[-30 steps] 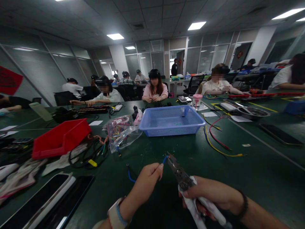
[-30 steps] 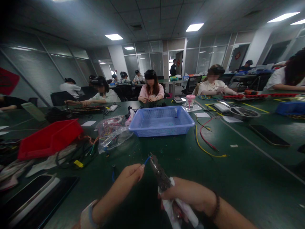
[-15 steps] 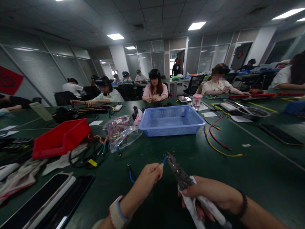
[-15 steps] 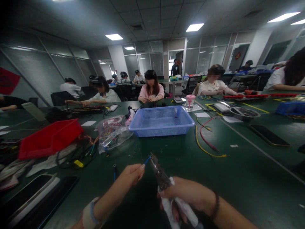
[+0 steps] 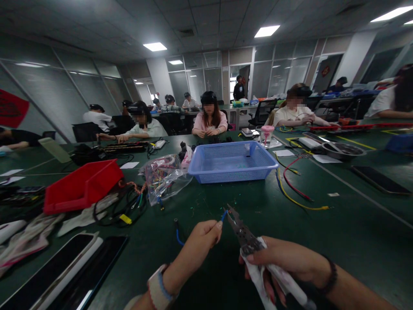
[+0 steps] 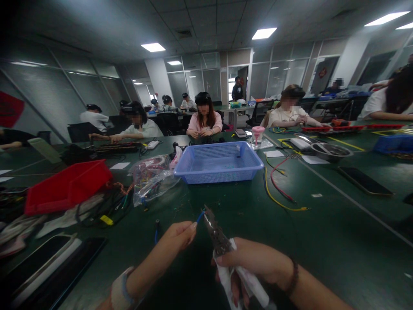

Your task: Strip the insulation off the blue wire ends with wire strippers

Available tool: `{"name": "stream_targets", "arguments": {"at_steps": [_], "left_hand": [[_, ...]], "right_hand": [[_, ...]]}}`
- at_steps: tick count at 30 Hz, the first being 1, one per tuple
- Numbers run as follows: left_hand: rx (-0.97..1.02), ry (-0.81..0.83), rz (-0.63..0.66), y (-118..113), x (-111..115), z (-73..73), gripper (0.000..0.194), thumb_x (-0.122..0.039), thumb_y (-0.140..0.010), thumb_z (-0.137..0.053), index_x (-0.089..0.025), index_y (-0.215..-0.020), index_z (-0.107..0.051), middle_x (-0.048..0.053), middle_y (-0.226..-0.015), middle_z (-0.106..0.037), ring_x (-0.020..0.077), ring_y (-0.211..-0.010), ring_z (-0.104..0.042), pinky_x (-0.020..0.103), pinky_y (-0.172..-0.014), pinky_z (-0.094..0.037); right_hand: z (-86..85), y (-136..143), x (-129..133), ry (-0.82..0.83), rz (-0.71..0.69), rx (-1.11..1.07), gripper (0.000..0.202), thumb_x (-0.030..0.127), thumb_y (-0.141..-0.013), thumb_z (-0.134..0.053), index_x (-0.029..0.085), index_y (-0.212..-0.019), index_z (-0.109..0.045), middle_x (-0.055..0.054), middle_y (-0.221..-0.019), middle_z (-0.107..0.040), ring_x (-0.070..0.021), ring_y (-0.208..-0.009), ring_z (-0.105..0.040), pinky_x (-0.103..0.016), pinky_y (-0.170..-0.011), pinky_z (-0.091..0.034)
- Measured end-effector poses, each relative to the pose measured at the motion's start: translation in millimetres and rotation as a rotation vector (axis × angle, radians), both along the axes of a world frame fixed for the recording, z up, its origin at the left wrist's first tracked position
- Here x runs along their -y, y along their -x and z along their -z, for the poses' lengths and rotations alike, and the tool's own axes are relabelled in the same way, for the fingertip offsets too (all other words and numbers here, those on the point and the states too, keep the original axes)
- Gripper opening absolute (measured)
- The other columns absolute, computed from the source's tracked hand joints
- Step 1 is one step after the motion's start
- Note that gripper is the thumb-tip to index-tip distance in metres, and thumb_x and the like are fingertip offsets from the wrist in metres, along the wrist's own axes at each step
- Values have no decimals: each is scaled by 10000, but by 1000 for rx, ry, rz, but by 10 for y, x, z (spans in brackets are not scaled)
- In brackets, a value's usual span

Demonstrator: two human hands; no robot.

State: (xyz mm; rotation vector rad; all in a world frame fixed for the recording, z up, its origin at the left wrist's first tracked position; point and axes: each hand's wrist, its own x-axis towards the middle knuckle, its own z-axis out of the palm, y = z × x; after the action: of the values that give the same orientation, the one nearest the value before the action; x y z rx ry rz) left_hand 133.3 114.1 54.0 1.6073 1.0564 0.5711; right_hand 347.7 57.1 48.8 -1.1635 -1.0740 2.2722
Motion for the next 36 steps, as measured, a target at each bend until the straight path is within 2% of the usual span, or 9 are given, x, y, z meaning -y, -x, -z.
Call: {"name": "stream_targets", "arguments": {"at_steps": [8, 14, 19, 25, 31, 36], "left_hand": [[-127, -134, -20, -7, 34, -44, 443, -507, -887, -375, -187, -585, -428, -38, -576, -404, 120, -568, -390, 237, -561, -291], [-213, -210, -43, -17, 62, -39, 438, -489, -898, -381, -186, -589, -446, -41, -583, -425, 125, -580, -420, 239, -583, -308], [-268, -248, -53, -13, 75, -31, 447, -486, -905, -371, -185, -582, -444, -38, -568, -434, 128, -573, -429, 238, -557, -280], [-360, -319, -52, -12, 98, -42, 430, -448, -913, -375, -183, -584, -454, -32, -560, -450, 124, -549, -428, 248, -539, -235], [-388, -346, -29, -9, 76, -62, 419, -432, -906, -382, -183, -578, -463, -28, -555, -460, 126, -549, -440, 250, -536, -228], [-434, -346, -8, 26, 71, -123, 428, -431, -910, -369, -183, -580, -479, -22, -554, -480, 129, -547, -450, 252, -535, -225]], "right_hand": [[44, 1, -1, 15, -27, 41, 336, 413, -741, -634, 112, -875, -571, -50, -630, -629, -123, -438, -601, -161, -347, -436], [58, 16, 7, 19, -25, 32, 317, 408, -750, -623, 117, -863, -570, -67, -718, -651, -104, -422, -587, -154, -344, -417], [69, 27, 12, 3, -36, 68, 290, 394, -757, -609, 115, -828, -575, -63, -716, -652, -91, -419, -575, -161, -370, -431], [-21, 71, 35, -17, 8, 130, 232, 344, -773, -585, 112, -793, -581, -40, -657, -633, -75, -391, -546, -155, -365, -418], [-81, 120, 44, -2, -18, 224, 199, 292, -796, -509, 117, -725, -570, -18, -514, -584, -79, -335, -499, -162, -350, -399], [-23, 78, 21, -131, 1, 305, 175, 269, -771, -524, 125, -682, -568, -2, -513, -580, -65, -347, -490, -142, -339, -375]]}}
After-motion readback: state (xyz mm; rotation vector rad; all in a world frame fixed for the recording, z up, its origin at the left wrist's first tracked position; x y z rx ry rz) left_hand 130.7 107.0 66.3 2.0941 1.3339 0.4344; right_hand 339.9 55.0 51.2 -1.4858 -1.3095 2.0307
